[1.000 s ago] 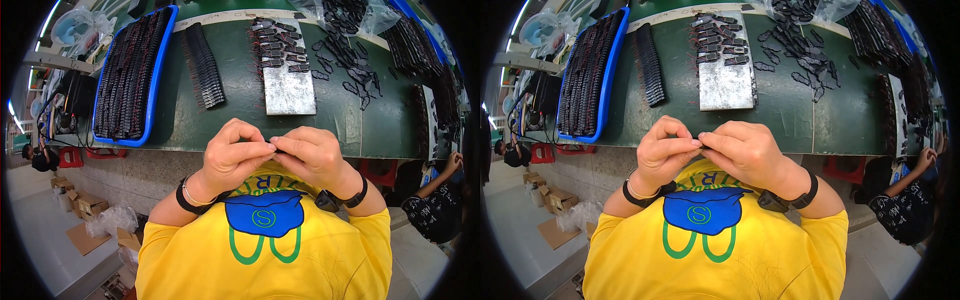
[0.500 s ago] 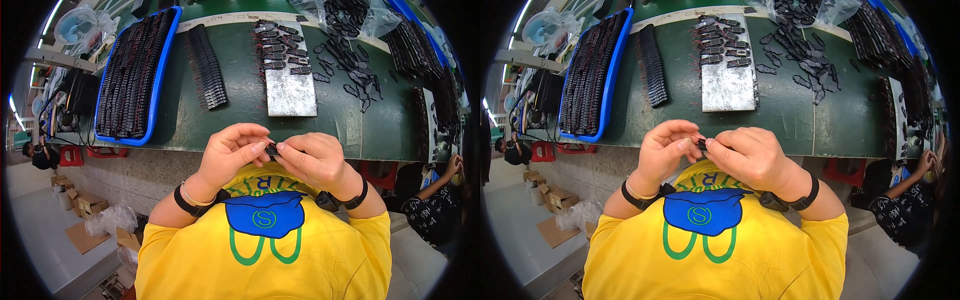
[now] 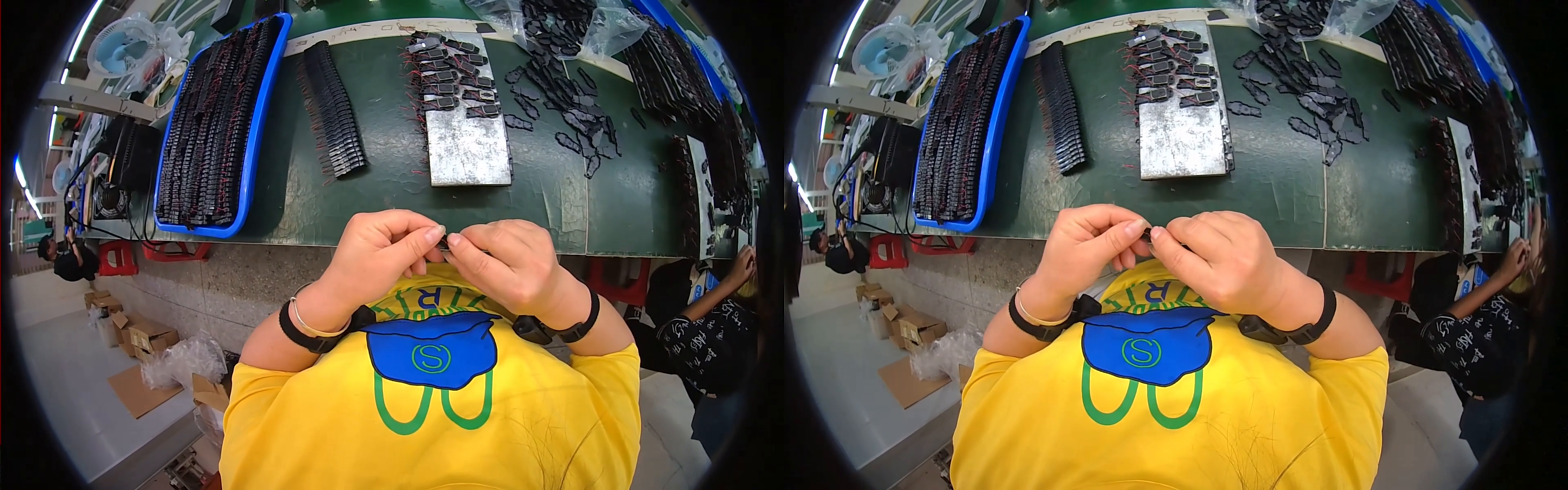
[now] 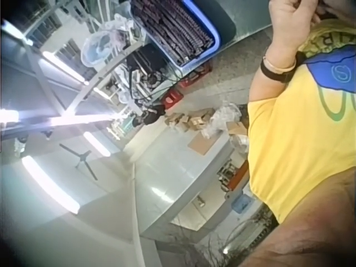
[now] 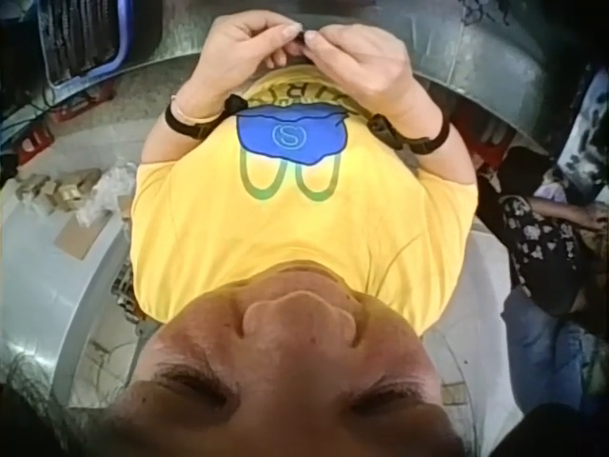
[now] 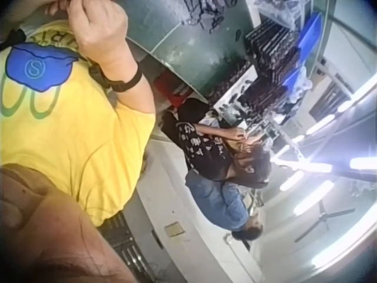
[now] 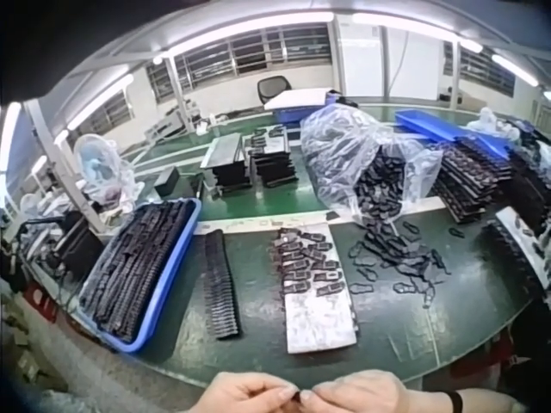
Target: The person picks up a speaker and a plastic housing by hand, fits the speaker into the housing, and presses them together. They then place the assembled unit onto a metal plate and repeat the process.
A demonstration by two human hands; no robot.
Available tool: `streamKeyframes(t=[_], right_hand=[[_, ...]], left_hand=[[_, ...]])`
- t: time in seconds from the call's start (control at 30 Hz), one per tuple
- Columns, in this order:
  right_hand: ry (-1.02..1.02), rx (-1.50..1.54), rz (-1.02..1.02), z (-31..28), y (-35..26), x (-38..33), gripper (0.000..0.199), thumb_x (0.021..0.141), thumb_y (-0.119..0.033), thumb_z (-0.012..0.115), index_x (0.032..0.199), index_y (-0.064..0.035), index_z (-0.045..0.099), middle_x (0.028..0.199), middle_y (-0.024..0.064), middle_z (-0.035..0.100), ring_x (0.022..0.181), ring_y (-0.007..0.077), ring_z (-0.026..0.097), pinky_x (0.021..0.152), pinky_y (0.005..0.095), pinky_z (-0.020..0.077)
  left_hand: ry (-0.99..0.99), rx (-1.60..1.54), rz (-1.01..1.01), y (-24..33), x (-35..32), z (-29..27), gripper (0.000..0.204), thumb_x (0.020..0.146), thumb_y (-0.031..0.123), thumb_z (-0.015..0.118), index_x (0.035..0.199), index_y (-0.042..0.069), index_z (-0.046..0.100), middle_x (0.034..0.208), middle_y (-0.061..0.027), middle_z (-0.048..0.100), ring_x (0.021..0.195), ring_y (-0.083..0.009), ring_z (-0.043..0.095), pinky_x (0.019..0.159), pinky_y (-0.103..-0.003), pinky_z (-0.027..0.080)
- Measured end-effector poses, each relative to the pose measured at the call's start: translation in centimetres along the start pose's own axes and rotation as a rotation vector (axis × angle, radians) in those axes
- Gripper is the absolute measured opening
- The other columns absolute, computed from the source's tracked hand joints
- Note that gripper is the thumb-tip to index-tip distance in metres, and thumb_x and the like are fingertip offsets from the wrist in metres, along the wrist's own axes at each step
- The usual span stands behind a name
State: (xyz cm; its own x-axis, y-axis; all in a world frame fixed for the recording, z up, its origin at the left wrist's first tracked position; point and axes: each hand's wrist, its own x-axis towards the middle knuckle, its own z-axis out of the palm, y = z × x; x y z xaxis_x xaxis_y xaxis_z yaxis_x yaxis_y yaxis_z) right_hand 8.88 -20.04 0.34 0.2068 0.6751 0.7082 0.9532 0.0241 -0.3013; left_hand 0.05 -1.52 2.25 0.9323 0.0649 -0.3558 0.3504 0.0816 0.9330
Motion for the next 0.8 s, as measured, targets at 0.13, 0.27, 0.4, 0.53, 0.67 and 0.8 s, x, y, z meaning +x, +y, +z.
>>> streamKeyframes(t=[0.13,0.27,0.4,0.53,0.67,0.8], right_hand=[[0.003,0.029,-0.013,-0.1,-0.1,-0.3,0.027,0.066,-0.002,0.075,0.091,0.002,0.064,0.078,0.0102,0.063,0.061,0.0197,0.061,0.05,0.0283,0.0493],[0.017,0.097,-0.03,0.2,0.0,-0.6,0.029,0.067,-0.007,0.077,0.092,0.0015,0.064,0.078,0.0106,0.063,0.062,0.0201,0.062,0.05,0.0283,0.049],[0.046,0.187,0.019,0.6,-0.1,-0.9,0.03,0.069,-0.012,0.078,0.092,0.0011,0.065,0.079,0.0103,0.064,0.063,0.0211,0.063,0.051,0.0282,0.0489],[0.064,0.23,0.153,-2.4,1.8,-0.7,0.027,0.071,-0.013,0.078,0.092,0.0001,0.066,0.082,0.01,0.064,0.067,0.0221,0.063,0.056,0.029,0.0497],[0.0,-0.073,0.727,-7.7,6.6,-1.9,0.028,0.071,-0.008,0.076,0.096,-0.0009,0.065,0.082,0.0116,0.061,0.068,0.0253,0.06,0.061,0.0324,0.05],[-0.197,-0.314,0.667,-9.2,10.4,-1.6,0.029,0.071,-0.005,0.072,0.099,-0.0004,0.064,0.08,0.0116,0.059,0.069,0.0249,0.059,0.063,0.0319,0.0494]], left_hand=[[-0.111,-0.062,-0.047,0.3,0.3,-0.7,0.015,0.091,0.01,0.061,0.09,-0.004,0.067,0.075,-0.0066,0.068,0.059,-0.0077,0.06,0.053,-0.019,0.048],[-0.229,-0.058,-0.13,0.7,0.3,-1.9,0.013,0.091,0.007,0.06,0.091,-0.005,0.066,0.075,-0.0092,0.068,0.059,-0.0097,0.061,0.053,-0.02,0.049],[-0.335,-0.251,-0.181,-0.5,0.6,-2.5,0.013,0.09,0.009,0.062,0.092,-0.003,0.065,0.075,-0.0097,0.068,0.06,-0.0099,0.062,0.053,-0.02,0.049],[-0.336,-0.386,-0.161,-1.4,1.3,-2.6,0.012,0.09,0.009,0.062,0.09,-0.003,0.064,0.074,-0.0109,0.068,0.058,-0.0108,0.063,0.053,-0.02,0.05],[-0.278,-0.393,-0.108,-1.8,1.4,-2.6,0.011,0.09,0.008,0.062,0.09,-0.002,0.064,0.073,-0.0107,0.068,0.058,-0.0111,0.063,0.053,-0.021,0.05],[-0.276,-0.371,-0.12,-1.7,1.3,-2.0,0.01,0.09,0.008,0.062,0.091,-0.002,0.064,0.073,-0.0103,0.068,0.059,-0.0109,0.063,0.054,-0.021,0.05]])
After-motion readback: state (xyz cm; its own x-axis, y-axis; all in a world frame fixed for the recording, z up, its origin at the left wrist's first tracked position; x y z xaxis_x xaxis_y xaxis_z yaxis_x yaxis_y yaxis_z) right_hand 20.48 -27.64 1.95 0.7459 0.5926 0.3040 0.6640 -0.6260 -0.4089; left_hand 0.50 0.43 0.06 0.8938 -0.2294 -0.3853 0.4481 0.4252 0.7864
